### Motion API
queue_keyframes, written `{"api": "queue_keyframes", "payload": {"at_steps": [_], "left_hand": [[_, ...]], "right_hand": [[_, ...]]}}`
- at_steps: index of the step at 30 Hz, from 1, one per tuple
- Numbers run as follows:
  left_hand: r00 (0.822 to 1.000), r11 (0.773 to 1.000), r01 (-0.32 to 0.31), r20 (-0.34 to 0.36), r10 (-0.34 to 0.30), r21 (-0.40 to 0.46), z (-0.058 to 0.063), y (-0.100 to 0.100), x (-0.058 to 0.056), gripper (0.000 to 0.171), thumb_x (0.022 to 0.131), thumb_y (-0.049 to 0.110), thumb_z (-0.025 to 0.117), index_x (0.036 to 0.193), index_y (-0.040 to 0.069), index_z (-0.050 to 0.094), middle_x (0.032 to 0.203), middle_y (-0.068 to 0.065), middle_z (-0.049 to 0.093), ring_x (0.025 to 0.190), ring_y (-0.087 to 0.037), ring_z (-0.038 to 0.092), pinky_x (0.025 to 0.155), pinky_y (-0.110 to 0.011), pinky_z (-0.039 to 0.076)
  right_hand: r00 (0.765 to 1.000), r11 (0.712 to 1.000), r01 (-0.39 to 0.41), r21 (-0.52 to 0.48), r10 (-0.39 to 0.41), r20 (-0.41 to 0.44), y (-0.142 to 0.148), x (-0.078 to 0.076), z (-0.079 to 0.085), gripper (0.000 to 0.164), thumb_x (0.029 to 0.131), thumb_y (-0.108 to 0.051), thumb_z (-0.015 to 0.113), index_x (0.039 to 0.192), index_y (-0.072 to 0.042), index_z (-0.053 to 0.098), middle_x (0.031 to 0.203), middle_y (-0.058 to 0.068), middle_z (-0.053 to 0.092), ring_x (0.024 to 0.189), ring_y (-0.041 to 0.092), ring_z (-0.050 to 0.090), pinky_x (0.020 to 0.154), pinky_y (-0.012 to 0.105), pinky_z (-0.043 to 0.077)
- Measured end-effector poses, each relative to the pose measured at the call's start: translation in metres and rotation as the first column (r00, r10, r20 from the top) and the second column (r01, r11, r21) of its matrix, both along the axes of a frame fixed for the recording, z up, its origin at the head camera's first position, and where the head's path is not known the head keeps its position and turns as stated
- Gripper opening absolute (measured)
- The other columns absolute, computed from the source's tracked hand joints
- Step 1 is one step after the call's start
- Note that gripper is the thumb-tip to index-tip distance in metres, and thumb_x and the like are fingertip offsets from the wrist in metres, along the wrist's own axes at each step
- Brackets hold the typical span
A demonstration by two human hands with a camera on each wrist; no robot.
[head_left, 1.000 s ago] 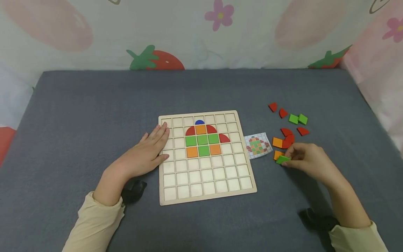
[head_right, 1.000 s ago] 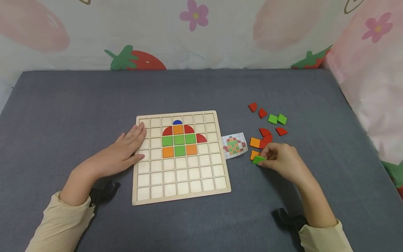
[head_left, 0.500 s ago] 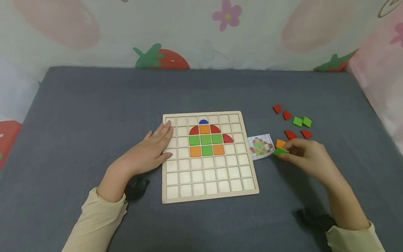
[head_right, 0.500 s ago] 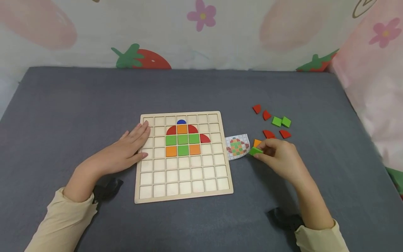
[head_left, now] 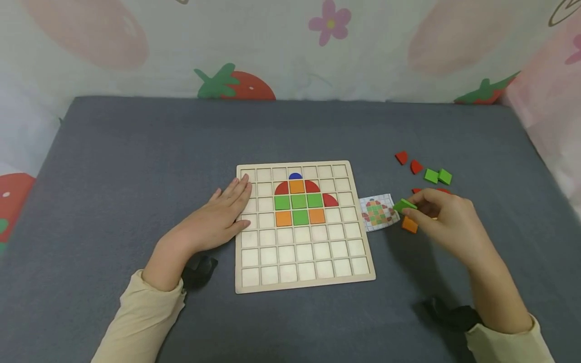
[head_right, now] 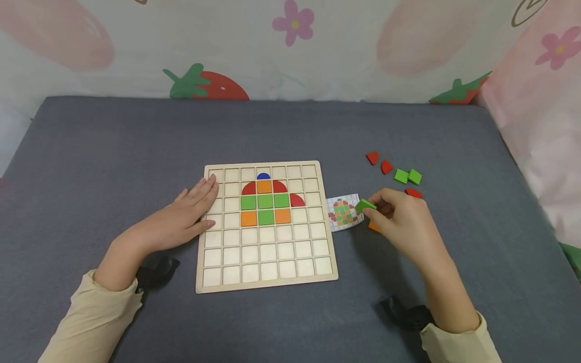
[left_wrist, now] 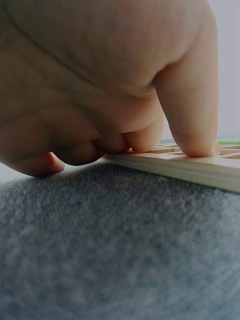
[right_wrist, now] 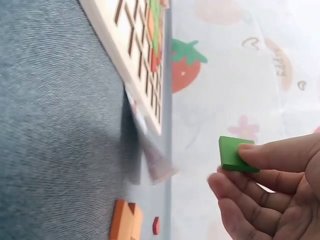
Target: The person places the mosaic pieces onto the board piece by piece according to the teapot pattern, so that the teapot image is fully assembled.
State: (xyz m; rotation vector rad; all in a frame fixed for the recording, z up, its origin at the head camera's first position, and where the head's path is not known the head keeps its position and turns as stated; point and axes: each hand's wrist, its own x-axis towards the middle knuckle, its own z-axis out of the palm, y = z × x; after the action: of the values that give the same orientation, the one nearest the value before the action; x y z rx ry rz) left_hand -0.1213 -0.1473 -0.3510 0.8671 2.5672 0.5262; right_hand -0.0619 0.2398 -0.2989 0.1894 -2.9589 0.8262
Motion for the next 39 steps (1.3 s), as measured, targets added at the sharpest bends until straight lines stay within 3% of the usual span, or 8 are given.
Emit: {"api": "queue_keyframes", "payload": {"at_steps": [4,10,20,26,29,39], "left_hand": [[1.0,1.0,0.0,-0.006,0.0,0.003,0.001,-0.001,0.001,0.067,0.1,0.022,0.046,0.149,-0.005,0.008,0.156,-0.018,-0.002,0.143,-0.031,-0.002,0.112,-0.053,0.007],[1.0,1.0,0.003,-0.006,-0.003,0.016,0.0,0.0,0.001,0.067,0.1,0.023,0.046,0.149,-0.004,0.009,0.156,-0.018,-0.002,0.143,-0.031,-0.002,0.112,-0.054,0.007],[1.0,1.0,-0.007,0.0,0.007,0.0,-0.002,-0.001,-0.001,0.068,0.099,0.022,0.047,0.149,-0.005,0.009,0.157,-0.017,-0.002,0.143,-0.03,-0.003,0.112,-0.053,0.006],[1.0,1.0,-0.013,0.006,0.013,-0.003,-0.002,-0.003,0.001,0.069,0.099,0.023,0.047,0.149,-0.003,0.008,0.157,-0.016,-0.002,0.143,-0.029,-0.004,0.112,-0.053,0.006],[1.0,1.0,-0.01,0.005,0.01,0.003,-0.002,-0.004,0.001,0.068,0.099,0.023,0.047,0.149,-0.003,0.008,0.157,-0.016,-0.002,0.143,-0.029,-0.004,0.112,-0.053,0.006],[1.0,1.0,-0.009,-0.009,0.009,0.008,-0.001,-0.004,0.002,0.068,0.099,0.022,0.047,0.149,-0.004,0.009,0.157,-0.017,-0.001,0.143,-0.03,-0.003,0.112,-0.054,0.007]], "right_hand": [[1.0,0.998,-0.018,-0.054,0.018,-0.002,-0.01,-0.002,0.003,0.011,0.081,-0.01,0.075,0.091,-0.008,0.069,0.077,0.002,0.068,0.063,0.004,0.058,0.052,0.023,0.044],[0.992,0.987,-0.073,-0.143,0.086,0.09,-0.036,-0.009,0.001,0.012,0.082,-0.009,0.073,0.092,-0.007,0.068,0.079,0.002,0.068,0.068,0.015,0.063,0.055,0.024,0.046],[0.949,0.939,-0.238,-0.249,0.279,0.148,-0.089,-0.023,-0.019,0.009,0.083,-0.005,0.071,0.092,-0.004,0.069,0.08,0.001,0.067,0.07,0.013,0.061,0.061,0.028,0.049],[0.923,0.929,-0.24,-0.283,0.308,0.229,-0.124,-0.025,-0.027,0.011,0.081,-0.007,0.073,0.091,-0.004,0.071,0.075,-0.001,0.064,0.067,0.009,0.06,0.062,0.028,0.049],[0.915,0.925,-0.27,-0.269,0.334,0.228,-0.137,-0.024,-0.029,0.011,0.079,-0.009,0.075,0.089,-0.005,0.071,0.074,-0.004,0.064,0.067,0.008,0.058,0.063,0.026,0.048],[0.903,0.923,-0.274,-0.271,0.344,0.259,-0.148,-0.024,-0.032,0.011,0.079,-0.009,0.076,0.088,-0.006,0.071,0.074,-0.004,0.064,0.069,0.007,0.058,0.064,0.024,0.049]]}}
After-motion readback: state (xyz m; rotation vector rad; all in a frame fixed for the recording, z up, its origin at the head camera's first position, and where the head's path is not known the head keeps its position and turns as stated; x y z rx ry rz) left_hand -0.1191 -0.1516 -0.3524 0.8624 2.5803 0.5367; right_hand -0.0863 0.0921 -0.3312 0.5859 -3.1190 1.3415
